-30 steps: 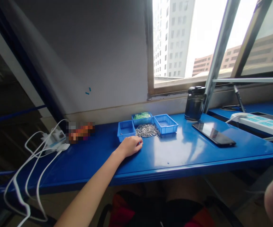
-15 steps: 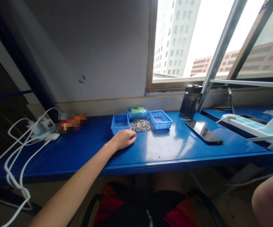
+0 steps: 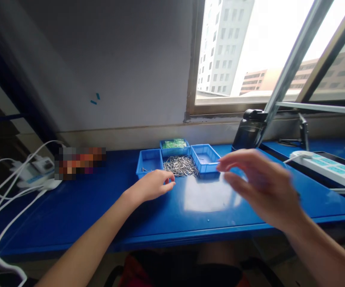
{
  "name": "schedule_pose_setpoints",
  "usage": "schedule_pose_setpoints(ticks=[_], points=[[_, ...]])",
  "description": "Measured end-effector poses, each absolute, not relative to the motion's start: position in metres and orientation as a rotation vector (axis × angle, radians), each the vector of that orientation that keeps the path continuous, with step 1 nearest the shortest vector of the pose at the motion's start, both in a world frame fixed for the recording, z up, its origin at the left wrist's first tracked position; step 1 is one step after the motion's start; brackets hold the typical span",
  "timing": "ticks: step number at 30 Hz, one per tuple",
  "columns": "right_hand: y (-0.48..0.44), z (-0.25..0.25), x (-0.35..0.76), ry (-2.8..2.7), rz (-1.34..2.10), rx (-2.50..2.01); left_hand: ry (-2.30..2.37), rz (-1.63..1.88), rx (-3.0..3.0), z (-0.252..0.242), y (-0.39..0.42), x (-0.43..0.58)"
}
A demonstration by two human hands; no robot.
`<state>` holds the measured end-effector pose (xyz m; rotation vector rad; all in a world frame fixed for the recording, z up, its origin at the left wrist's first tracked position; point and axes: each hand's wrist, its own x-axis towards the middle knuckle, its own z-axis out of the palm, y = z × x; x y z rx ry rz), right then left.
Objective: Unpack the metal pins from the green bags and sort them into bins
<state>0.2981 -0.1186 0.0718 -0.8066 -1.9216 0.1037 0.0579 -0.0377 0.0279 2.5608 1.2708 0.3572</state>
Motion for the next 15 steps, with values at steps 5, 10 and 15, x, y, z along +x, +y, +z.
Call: schedule_pose_setpoints(ticks=[5, 10, 15], points=[[-0.037, 0.017, 0.271, -2.434, 0.301, -1.239, 1.448, 0.011, 2.637, 0.023, -0.021, 0.074], [-0.008, -0.013, 0.262, -2.534, 0.162, -1.478, 1.444, -0.128, 2.811, 0.016, -0.014, 0.083], [-0.004, -0.015, 0.259, -2.571, 0.154, -1.513, 1.285, -0.066, 2.936, 0.000, -0.013, 0.068]])
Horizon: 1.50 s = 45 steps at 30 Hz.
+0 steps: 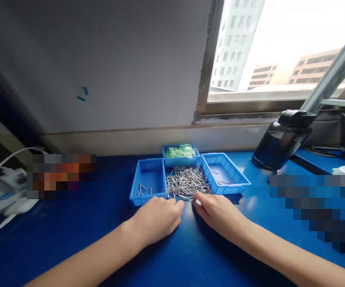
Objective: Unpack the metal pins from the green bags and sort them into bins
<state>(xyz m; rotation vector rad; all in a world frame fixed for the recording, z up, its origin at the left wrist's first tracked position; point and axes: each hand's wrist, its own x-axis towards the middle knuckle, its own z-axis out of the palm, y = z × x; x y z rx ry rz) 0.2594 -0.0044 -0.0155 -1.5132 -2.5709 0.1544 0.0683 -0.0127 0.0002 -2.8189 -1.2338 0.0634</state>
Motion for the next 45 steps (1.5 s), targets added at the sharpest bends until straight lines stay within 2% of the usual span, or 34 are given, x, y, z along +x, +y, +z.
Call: schedule_pose_setpoints(ticks=[11, 17, 22, 28, 35, 45], points=[[-0.004, -0.022, 0.261, -2.574, 0.174, -1.524, -1.345, -0.183, -2.871, -0.010, -0.016, 0.059], [-0.008, -0.012, 0.268, -2.657, 0.406, -1.208, -1.426, -0.193, -2.813, -0.006, -0.022, 0.058], [-0.009, -0.010, 0.271, -2.668, 0.459, -1.200, -1.331, -0.194, -2.994, -0.006, -0.018, 0.058], [-0.007, -0.006, 0.269, -2.608, 0.508, -1.198, -1.317, -0.465, -3.086, -0.006, -0.017, 0.057], [-0.003, -0.006, 0.262, -2.545, 0.796, -1.070, -1.300, -0.933, -2.988, -0.005, -0.020, 0.057], [-0.017, -0.001, 0.271, -2.513, 0.801, -1.076, -1.176, -1.122, -3.183, -0.003, -0.022, 0.061]])
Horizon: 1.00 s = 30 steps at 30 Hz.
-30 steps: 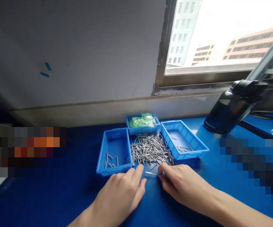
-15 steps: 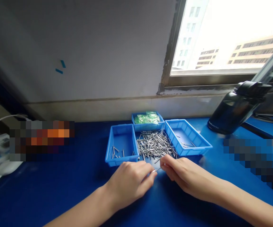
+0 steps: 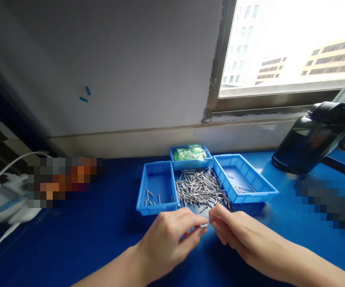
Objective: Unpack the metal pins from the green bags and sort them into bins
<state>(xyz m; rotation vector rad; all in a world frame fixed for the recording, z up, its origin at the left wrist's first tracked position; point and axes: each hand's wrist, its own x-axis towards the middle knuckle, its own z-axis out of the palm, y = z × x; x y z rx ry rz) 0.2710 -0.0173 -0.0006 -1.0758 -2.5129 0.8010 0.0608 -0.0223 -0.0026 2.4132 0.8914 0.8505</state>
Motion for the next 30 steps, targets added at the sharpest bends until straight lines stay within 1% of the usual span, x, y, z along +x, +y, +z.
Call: schedule_pose_setpoints(ticks=[4, 9, 14, 21, 30], points=[[-0.022, 0.001, 0.269, -2.545, 0.803, -1.036, 0.823, 0.871, 2.369, -0.001, -0.026, 0.066], [-0.025, 0.002, 0.267, -2.589, 0.739, -1.084, 0.854, 0.891, 2.479, -0.002, -0.026, 0.068], [-0.020, 0.006, 0.269, -2.569, 0.718, -1.106, 1.034, 0.779, 2.611, -0.006, -0.020, 0.062], [-0.012, -0.001, 0.271, -2.651, 0.618, -1.055, 1.067, 0.657, 2.772, -0.008, -0.021, 0.062], [-0.006, -0.001, 0.276, -2.679, 0.583, -1.114, 1.170, 0.575, 2.572, -0.010, -0.019, 0.061]])
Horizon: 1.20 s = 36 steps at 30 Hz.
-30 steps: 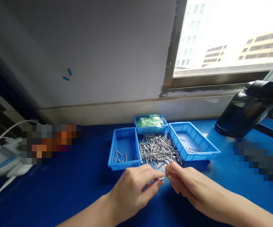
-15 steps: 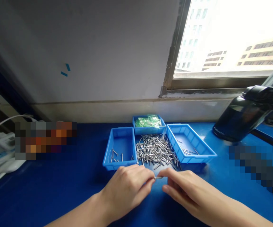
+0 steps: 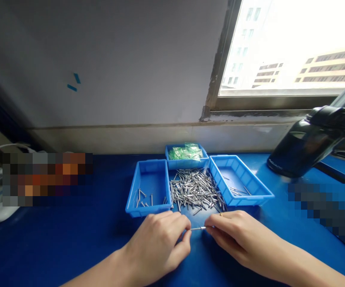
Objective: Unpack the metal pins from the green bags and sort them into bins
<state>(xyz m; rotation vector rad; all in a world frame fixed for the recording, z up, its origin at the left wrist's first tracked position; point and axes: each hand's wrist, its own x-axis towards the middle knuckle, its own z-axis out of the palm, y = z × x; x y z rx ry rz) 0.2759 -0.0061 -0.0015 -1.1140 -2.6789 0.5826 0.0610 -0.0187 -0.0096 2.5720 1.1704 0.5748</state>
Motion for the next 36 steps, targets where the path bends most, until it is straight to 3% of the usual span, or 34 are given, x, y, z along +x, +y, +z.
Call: schedule_pose_setpoints(ticks=[11, 25, 36], points=[[-0.013, -0.001, 0.271, -2.578, 0.643, -1.082, 1.157, 0.741, 2.208, -0.002, -0.024, 0.064], [-0.015, -0.005, 0.266, -2.485, 0.850, -1.041, 1.003, 0.701, 2.285, -0.006, -0.025, 0.066], [-0.015, 0.002, 0.269, -2.506, 0.813, -1.076, 1.109, 0.683, 2.279, -0.001, -0.027, 0.066]])
